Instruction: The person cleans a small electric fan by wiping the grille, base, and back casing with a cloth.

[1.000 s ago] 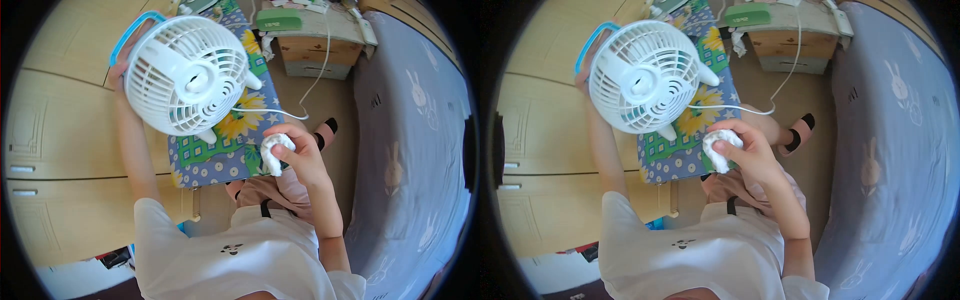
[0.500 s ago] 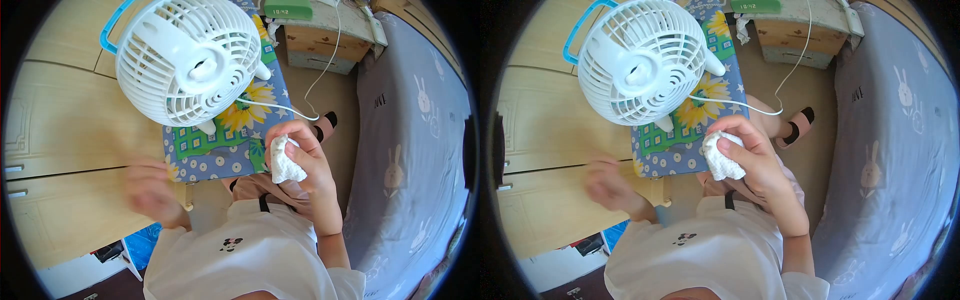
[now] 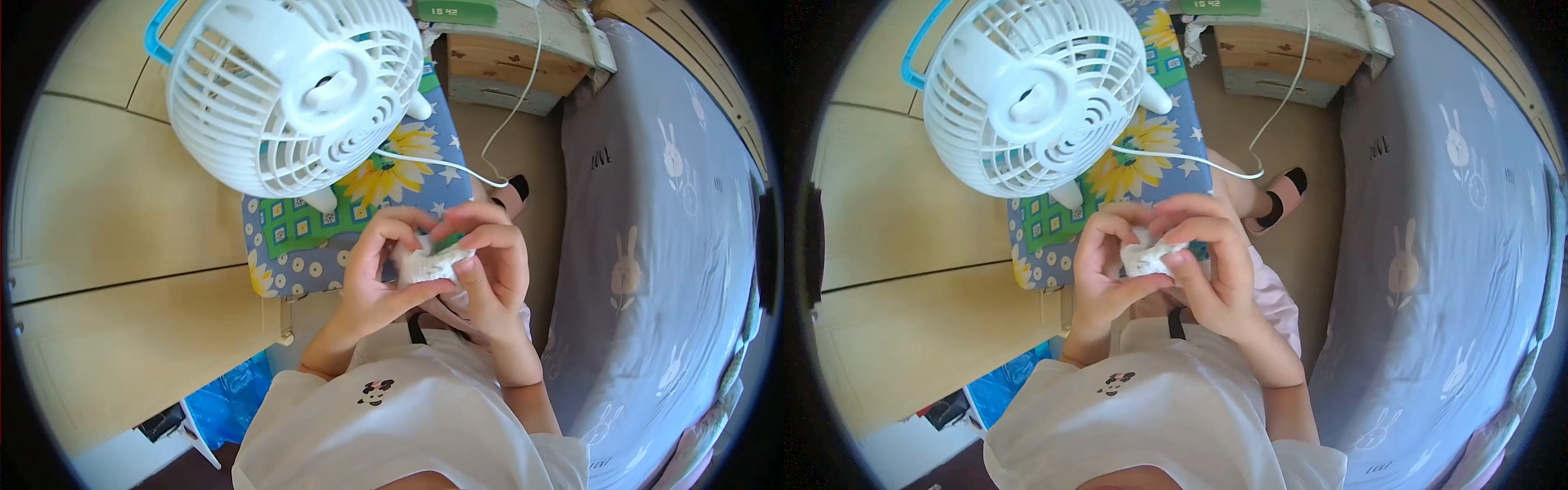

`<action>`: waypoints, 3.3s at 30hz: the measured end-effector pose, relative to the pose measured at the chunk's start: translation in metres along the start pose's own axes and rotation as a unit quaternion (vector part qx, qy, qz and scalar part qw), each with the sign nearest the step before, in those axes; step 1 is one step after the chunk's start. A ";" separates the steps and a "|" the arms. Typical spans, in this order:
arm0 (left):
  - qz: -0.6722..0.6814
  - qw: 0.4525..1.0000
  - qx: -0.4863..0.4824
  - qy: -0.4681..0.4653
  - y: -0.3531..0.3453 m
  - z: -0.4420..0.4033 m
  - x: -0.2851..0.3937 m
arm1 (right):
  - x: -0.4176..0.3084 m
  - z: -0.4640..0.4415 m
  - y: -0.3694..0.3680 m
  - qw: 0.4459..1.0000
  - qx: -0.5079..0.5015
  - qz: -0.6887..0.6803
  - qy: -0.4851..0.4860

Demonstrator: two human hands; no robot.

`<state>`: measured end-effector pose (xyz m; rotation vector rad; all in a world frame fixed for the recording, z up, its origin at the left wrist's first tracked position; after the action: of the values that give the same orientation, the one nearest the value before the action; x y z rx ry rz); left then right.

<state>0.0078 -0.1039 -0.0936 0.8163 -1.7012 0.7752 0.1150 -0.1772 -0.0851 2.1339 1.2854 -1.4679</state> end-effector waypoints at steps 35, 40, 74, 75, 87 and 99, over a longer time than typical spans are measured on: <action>0.035 0.994 -0.062 0.080 -0.004 -0.003 -0.008 | -0.006 -0.009 0.038 0.999 0.025 -0.012 -0.046; -0.041 0.983 0.006 -0.181 0.007 -0.007 0.030 | -0.050 -0.005 0.032 0.968 -0.075 0.124 0.203; 0.195 0.969 -0.039 0.150 -0.008 -0.001 -0.010 | 0.007 0.010 0.066 0.954 0.112 -0.076 -0.268; 0.195 0.969 -0.039 0.150 -0.012 -0.002 -0.013 | 0.015 0.013 0.064 0.941 0.113 -0.136 -0.289; -0.105 0.984 -0.141 -0.027 -0.047 -0.004 0.018 | -0.001 -0.009 0.026 0.986 0.011 -0.014 -0.169; 0.230 0.950 -0.066 0.203 -0.043 -0.004 -0.007 | -0.043 -0.029 0.011 0.978 -0.166 0.110 -0.056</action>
<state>0.0463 -0.1237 -0.0947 0.1404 -1.5550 1.0482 0.1377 -0.1878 -0.0381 1.8778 1.1224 -1.1740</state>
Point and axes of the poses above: each hand's wrist, its own z-axis away from the middle knuckle, its own y-axis out of the back of the hand, x = y × z, the point moved 9 cm from there along -z, towards the middle knuckle, and after that the axes turned 11 degrees about x, right-handed, at the moved point
